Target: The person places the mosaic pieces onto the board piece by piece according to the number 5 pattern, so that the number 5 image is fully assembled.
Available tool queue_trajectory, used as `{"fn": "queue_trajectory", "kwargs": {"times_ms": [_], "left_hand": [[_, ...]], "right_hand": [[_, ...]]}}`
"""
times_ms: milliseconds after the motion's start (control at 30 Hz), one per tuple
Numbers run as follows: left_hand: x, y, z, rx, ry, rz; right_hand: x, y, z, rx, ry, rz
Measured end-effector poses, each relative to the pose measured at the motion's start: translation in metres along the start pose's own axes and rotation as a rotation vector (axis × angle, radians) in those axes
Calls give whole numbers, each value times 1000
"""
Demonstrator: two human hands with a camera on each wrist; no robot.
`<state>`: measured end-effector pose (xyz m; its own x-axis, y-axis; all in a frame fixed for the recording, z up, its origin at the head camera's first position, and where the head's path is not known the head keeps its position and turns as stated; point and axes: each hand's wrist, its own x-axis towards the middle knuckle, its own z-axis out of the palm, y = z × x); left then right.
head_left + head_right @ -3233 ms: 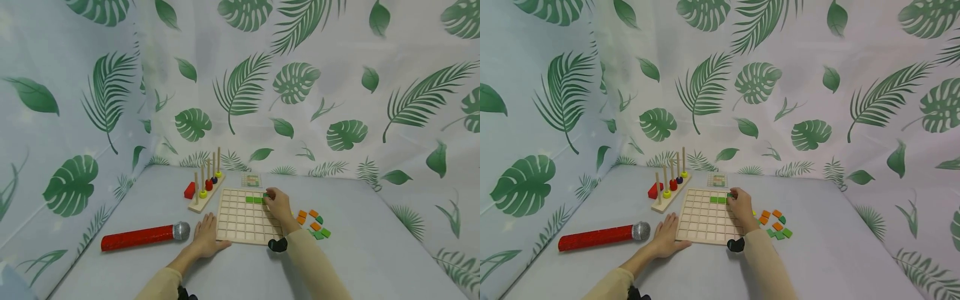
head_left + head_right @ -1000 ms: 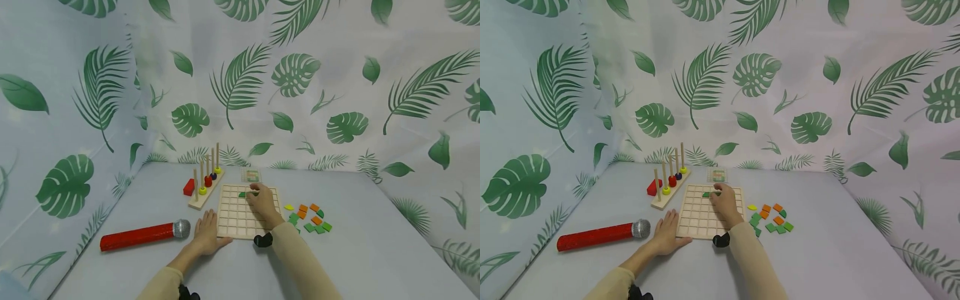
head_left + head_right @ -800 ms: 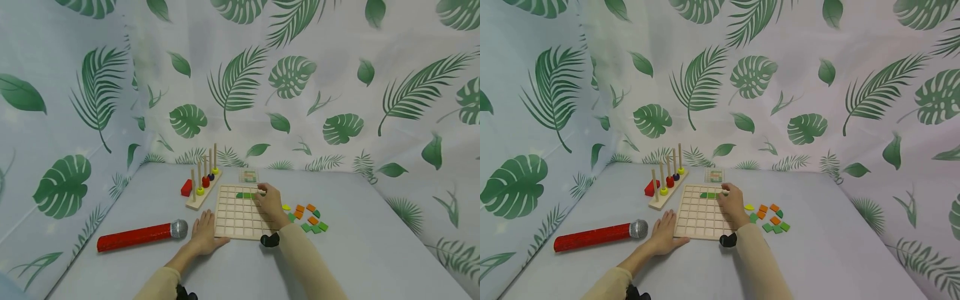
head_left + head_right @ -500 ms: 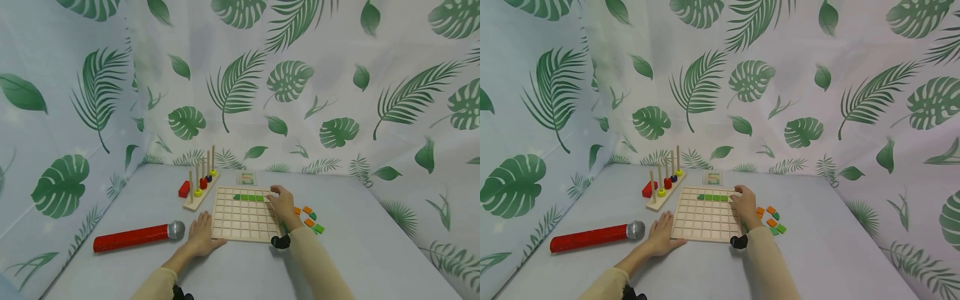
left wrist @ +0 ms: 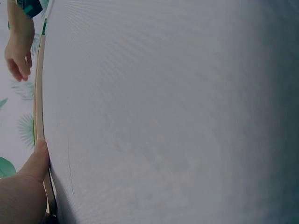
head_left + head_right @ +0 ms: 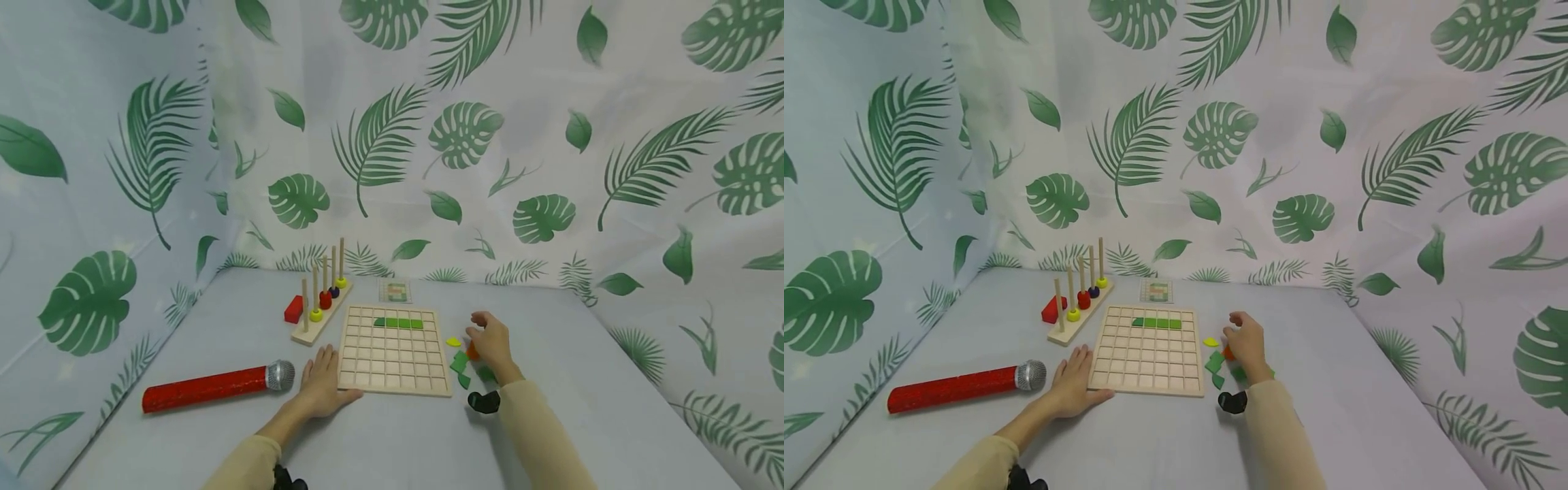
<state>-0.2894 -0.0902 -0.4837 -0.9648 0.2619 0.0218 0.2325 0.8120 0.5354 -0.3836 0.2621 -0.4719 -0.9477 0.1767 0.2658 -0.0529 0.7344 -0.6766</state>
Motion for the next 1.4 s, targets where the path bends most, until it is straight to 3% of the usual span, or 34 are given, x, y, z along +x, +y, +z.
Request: {"fn": "queue_trajectory", "kwargs": {"times_ms": [100, 333, 567, 1000, 1400], "left_hand": [[0, 1, 0, 3, -3, -8], [1, 0, 2, 9, -7, -14], [-1, -2, 4, 10, -11, -14], [1, -4, 3, -9, 17, 33], [-3, 1, 1, -12, 11, 13]], "right_hand": [[-4, 10, -8, -10, -4, 20], [-16, 29, -22, -74, 35, -20], [-23, 41, -24, -92, 72, 18], [-19, 40, -26, -56, 87, 36], [-11, 31, -20, -45, 65, -26]]}}
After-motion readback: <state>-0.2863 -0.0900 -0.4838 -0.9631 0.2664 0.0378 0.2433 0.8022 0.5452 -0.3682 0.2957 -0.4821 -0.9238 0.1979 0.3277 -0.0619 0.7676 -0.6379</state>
